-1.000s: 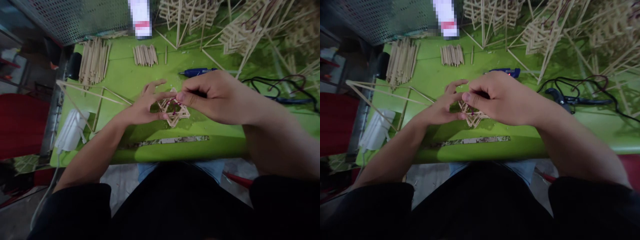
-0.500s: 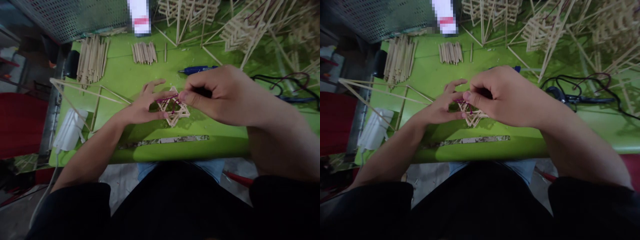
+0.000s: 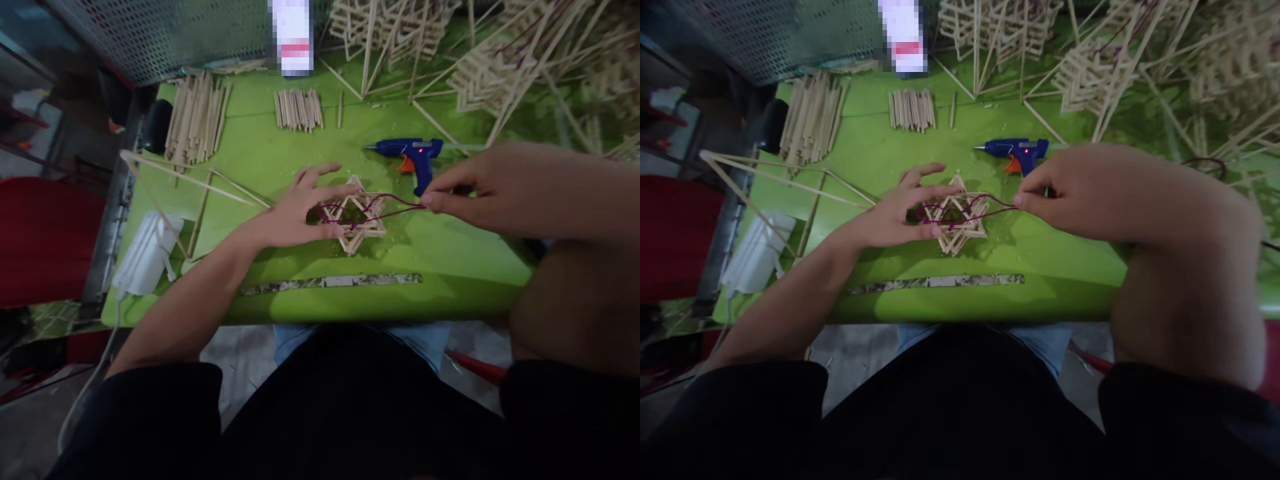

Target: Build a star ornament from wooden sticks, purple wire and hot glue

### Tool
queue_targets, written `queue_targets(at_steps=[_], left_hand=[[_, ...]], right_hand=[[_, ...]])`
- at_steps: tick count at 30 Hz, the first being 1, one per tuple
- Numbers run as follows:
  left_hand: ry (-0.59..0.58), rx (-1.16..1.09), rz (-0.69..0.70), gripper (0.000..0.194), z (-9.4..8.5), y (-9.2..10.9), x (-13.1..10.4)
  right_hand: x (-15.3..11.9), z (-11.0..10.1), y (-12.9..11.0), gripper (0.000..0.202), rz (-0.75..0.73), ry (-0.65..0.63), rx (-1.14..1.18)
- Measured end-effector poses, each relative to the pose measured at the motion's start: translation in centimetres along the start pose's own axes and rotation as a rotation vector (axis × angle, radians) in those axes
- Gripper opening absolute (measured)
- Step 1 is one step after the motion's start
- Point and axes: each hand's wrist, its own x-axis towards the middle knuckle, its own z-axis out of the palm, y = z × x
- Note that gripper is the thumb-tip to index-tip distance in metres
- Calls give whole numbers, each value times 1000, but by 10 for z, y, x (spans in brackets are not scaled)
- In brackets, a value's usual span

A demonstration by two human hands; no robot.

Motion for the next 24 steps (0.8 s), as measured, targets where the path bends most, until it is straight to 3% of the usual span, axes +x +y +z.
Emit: queue_targets(at_steps=[4,10,16,21,24], left_hand=[[27,-18,14,109,0,1,-1],[19,-5,-14,109,-1,10,-1],[27,-23,10,113,-1,6,-1],[45,-26,2,111,1,2,-1],[48,-22,-3,109,2,2,0]], right_hand=[[9,4,-3,44,-31,-27,-94],[1,16,14,41,-55,-92,-243],[5,39,1,25,26,-136,-226],[-4,32,-9,38,12,-172,-135],[-8,28,-13,31,16,-160,-145]])
